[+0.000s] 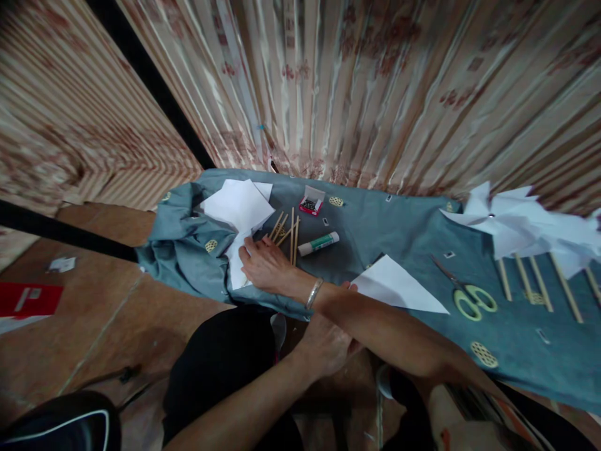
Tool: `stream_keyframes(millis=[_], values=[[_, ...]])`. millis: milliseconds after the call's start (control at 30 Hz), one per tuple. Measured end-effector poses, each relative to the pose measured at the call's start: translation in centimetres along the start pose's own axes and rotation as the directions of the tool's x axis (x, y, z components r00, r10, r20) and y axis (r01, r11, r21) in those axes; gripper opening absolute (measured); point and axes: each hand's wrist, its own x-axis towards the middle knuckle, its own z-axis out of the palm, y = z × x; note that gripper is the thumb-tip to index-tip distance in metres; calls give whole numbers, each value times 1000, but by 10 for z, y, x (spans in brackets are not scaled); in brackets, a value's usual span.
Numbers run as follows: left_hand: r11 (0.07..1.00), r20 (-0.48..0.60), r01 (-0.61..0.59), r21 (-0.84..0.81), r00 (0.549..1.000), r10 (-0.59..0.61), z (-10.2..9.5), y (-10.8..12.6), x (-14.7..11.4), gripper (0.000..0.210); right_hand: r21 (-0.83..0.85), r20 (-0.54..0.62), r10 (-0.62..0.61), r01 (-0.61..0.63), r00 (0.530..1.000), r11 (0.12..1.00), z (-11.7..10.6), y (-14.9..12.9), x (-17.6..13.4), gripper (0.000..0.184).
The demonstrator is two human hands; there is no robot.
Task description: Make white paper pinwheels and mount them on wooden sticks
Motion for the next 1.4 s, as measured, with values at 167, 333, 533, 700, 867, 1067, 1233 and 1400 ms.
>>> stream_keyframes(millis=[167, 333, 533, 700, 867, 1067, 1233, 1400], values=[[997, 9, -37, 62, 999, 37, 0, 0, -1, 74, 7, -17, -29, 29, 999, 1000, 4, -5, 1, 33], [990, -10, -88, 107, 996, 90, 2, -2, -4, 74, -20, -36, -51, 50, 998, 999, 6, -9, 4, 34], [992, -48, -73, 105, 996, 78, 13, -4, -5, 65, 14, -86, -35, 36, 996, 999, -5, -15, 5, 34], [990, -58, -28, 137, 998, 36, 21, -7, -3, 54, 218, -51, 12, -1, 999, 976, 0, -33, 17, 34], [986, -87, -78, 150, 992, 91, 14, -9, -5, 54, 265, -38, 33, -21, 999, 964, 9, -47, 25, 15], [977, -112, -66, 203, 990, 91, 15, -8, -8, 53, 162, -154, -98, 123, 983, 979, 9, -54, 18, 24], [975, -53, -68, 211, 995, 81, 11, -8, -6, 54, 207, -120, 18, 7, 993, 978, 11, -43, 15, 15], [989, -23, -47, 138, 998, 51, 5, -6, -5, 55, 265, -28, 53, -44, 998, 963, 16, -38, 16, 17]])
